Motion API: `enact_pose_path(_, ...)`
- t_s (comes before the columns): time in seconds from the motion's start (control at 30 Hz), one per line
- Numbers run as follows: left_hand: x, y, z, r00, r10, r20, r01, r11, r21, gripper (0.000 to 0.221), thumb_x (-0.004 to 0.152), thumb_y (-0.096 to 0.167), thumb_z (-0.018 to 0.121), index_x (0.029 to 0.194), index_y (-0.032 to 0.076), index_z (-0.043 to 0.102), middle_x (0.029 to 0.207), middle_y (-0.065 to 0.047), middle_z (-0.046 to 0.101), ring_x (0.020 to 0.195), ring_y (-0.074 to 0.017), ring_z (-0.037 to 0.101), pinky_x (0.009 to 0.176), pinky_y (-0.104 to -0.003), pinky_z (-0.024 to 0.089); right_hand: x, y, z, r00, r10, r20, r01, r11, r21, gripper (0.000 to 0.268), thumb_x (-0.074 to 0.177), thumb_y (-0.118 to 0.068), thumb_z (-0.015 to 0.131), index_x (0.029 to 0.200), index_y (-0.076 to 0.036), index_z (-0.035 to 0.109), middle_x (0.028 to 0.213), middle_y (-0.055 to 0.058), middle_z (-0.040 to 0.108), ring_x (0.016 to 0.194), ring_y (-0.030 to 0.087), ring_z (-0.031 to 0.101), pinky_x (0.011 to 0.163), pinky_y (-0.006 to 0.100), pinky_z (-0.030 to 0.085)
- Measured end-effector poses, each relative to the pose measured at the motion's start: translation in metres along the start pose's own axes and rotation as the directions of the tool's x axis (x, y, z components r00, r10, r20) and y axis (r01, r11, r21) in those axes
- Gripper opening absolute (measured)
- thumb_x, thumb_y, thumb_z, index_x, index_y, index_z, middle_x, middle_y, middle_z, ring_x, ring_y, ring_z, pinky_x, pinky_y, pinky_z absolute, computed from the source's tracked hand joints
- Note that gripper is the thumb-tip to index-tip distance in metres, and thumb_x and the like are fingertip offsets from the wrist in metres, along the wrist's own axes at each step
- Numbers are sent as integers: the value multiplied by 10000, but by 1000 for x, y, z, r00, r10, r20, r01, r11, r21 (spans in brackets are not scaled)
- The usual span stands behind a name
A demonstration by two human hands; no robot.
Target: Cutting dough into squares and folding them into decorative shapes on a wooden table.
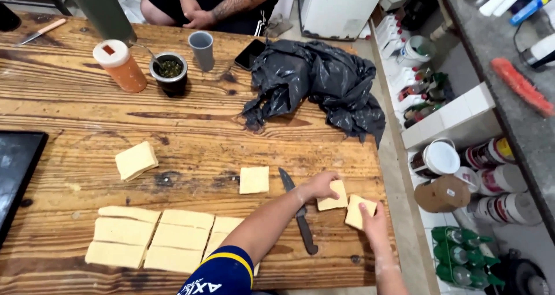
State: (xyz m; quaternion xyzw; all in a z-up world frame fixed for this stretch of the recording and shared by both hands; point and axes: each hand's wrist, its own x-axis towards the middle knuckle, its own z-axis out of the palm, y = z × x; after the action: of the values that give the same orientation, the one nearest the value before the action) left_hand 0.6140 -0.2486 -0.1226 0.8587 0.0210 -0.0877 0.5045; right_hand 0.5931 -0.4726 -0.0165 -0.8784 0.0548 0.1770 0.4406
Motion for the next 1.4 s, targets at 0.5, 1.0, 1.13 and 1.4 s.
enact_pose_path(0.5, -52, 45, 21, 964, 153, -219, 60, 676, 735, 778, 1043, 574, 137, 1634, 67, 165, 1715, -128, 150, 1600, -283, 76, 1288, -519, -15, -8, -24, 38, 902, -383, 200, 388, 516, -764, 646, 1045, -452, 247, 1609, -138, 265, 1677, 45, 274, 1563, 241, 195, 1241, 548, 120)
enact_pose_path(1.0, -133, 31, -164, 894, 278, -352, -274, 960, 61, 414, 952, 346, 586, 1307, 162, 698, 1393, -95, 672, 1306, -271, 620, 1113, -425, 451, -91, -100, 3, 938, -319, 134, 345, 842, -415, 642, 1018, -230, 428, 1602, -34, 245, 1694, 153, 192, 1567, 330, 19, 1238, 520, 42)
enact_pose_path(1.13, -277, -31, -311, 840, -162, -518, 238, 968, 84, 326, 945, 266, 609, 1241, 178, 712, 1167, -39, 735, 979, -170, 696, 695, -291, 577, -75, -12, 14, 841, -540, 43, 520, 782, -343, 583, 994, -128, 517, 1550, -22, 377, 1624, 239, 333, 1543, 418, 165, 1224, 545, 129)
enact_pose_path(1.4, -408, -146, -377, 581, -642, -500, 784, 606, 133, 674, 952, 480, 568, 1494, 104, 431, 1519, -177, 449, 1367, -459, 442, 1084, -646, 387, -145, -20, 67, 859, -511, 31, 487, 798, -355, 497, 929, -196, 560, 1422, -137, 551, 1546, 95, 488, 1480, 301, 339, 1226, 553, 214)
